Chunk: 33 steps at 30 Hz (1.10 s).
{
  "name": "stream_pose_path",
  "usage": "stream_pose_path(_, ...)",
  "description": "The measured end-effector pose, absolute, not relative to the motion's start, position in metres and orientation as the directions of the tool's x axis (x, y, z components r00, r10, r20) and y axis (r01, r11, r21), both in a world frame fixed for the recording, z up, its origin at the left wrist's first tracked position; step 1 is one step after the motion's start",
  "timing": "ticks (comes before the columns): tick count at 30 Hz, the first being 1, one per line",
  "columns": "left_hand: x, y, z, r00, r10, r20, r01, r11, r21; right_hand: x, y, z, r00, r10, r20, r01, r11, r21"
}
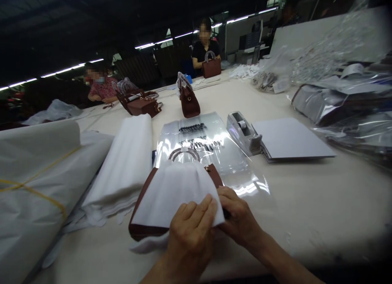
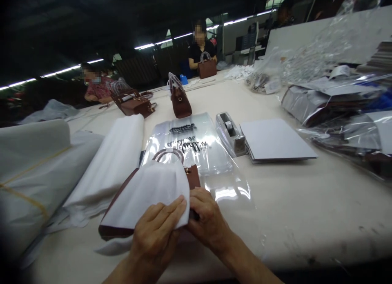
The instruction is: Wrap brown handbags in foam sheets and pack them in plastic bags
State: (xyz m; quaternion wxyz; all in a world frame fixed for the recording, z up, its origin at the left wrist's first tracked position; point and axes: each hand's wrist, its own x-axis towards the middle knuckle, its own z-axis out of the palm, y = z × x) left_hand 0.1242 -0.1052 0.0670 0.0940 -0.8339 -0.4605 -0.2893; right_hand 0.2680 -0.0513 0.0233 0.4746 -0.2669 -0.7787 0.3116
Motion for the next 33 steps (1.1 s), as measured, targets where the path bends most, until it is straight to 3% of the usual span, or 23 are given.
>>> stream_pose_path(8, 0.111, -0.11, 0.048, 0.389, 0.7, 0.599, 0.846, -0.529, 0.069, 0.288, -0.057, 0.015, -0.547, 0.653, 0.524, 0.09, 0.668, -0.739)
stream_pose_path(14, 0.115, -0.108, 0.048, 0.367, 0.679, 0.636, 0.819, -0.56, 0.127, 0.287, -0.072, 0.017, -0.358, 0.814, 0.457, 0.066, 0.51, -0.857)
stream_pose_path(18, 0.122, -0.107, 0.064, 0.383, 0.646, 0.66, 0.82, -0.566, 0.078, 0.284, -0.071, 0.018, -0.28, 0.886, 0.368, 0.039, 0.394, -0.918)
stream_pose_path(26, 0.135, -0.114, 0.057, 0.402, 0.65, 0.645, 0.85, -0.527, 0.001, 0.284, -0.063, 0.022, -0.283, 0.947, 0.154, -0.078, 0.137, -0.987)
stream_pose_path(33, 0.131, -0.116, 0.041, 0.475, 0.642, 0.602, 0.825, -0.563, -0.05, 0.283, -0.057, 0.025, -0.304, 0.944, 0.126, -0.102, 0.099, -0.99)
